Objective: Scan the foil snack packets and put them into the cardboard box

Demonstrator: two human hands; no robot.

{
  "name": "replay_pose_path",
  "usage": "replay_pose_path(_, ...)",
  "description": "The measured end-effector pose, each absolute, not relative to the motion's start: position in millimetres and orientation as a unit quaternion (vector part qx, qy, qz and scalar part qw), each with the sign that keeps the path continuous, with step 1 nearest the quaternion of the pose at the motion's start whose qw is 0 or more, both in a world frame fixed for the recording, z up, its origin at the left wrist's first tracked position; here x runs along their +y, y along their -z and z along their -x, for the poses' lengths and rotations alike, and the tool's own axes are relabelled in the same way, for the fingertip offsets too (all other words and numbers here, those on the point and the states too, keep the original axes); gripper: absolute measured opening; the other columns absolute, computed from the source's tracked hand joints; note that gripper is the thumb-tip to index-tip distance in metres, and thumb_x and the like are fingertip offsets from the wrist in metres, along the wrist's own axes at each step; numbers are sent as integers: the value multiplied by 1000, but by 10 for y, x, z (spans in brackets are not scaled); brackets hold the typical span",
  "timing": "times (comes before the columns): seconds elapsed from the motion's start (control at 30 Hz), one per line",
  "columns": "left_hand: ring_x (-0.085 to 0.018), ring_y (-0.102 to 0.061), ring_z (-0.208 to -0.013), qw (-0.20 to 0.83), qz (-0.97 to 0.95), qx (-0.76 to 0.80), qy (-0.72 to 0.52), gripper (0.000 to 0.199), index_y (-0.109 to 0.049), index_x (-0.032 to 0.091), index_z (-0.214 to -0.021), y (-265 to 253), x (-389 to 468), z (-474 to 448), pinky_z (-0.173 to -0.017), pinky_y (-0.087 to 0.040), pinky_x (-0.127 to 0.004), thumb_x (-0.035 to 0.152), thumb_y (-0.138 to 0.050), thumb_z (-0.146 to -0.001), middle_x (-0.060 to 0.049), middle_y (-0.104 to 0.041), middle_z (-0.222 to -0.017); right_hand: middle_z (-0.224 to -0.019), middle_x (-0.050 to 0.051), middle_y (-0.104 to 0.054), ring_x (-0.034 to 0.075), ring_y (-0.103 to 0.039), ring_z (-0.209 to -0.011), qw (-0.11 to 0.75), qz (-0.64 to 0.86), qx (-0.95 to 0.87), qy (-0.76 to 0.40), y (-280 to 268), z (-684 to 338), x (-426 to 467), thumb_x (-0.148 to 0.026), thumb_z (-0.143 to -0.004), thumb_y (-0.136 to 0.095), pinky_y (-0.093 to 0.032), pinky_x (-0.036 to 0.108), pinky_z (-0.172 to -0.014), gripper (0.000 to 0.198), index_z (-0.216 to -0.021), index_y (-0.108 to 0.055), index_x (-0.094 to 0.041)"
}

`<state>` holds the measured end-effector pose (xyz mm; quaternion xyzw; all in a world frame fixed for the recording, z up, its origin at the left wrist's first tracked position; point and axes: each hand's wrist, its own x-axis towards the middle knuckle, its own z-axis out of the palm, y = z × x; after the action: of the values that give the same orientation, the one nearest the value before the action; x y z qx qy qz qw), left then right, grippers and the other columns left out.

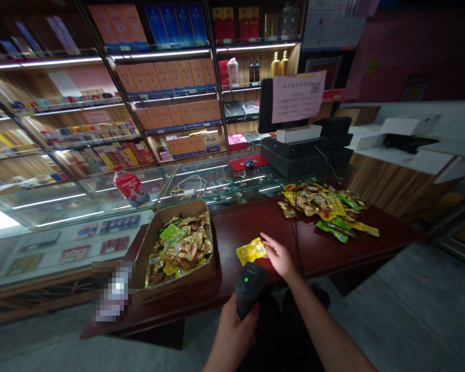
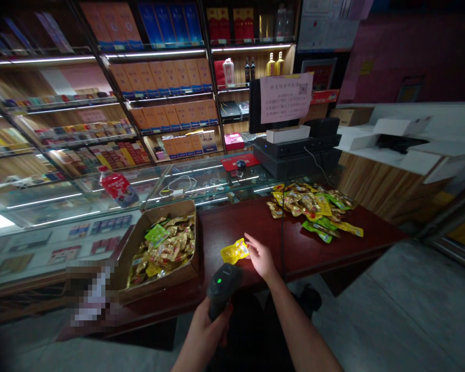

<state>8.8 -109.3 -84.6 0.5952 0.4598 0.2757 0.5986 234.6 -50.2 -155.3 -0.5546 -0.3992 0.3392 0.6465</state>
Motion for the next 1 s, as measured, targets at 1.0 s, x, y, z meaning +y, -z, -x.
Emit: replay_pose_path(1.0, -8, -40, -32, 625, -485, 507, -343, 46, -58, 18, -81, 676, -1140, 303, -34, -30, -19, 58, -78, -69, 8, -47, -44, -143, 15, -60, 20, -55, -131, 587, 622, -413, -313, 614, -1537, 1114, -13, -88, -49, -41, 39, -112, 52, -140, -56, -11)
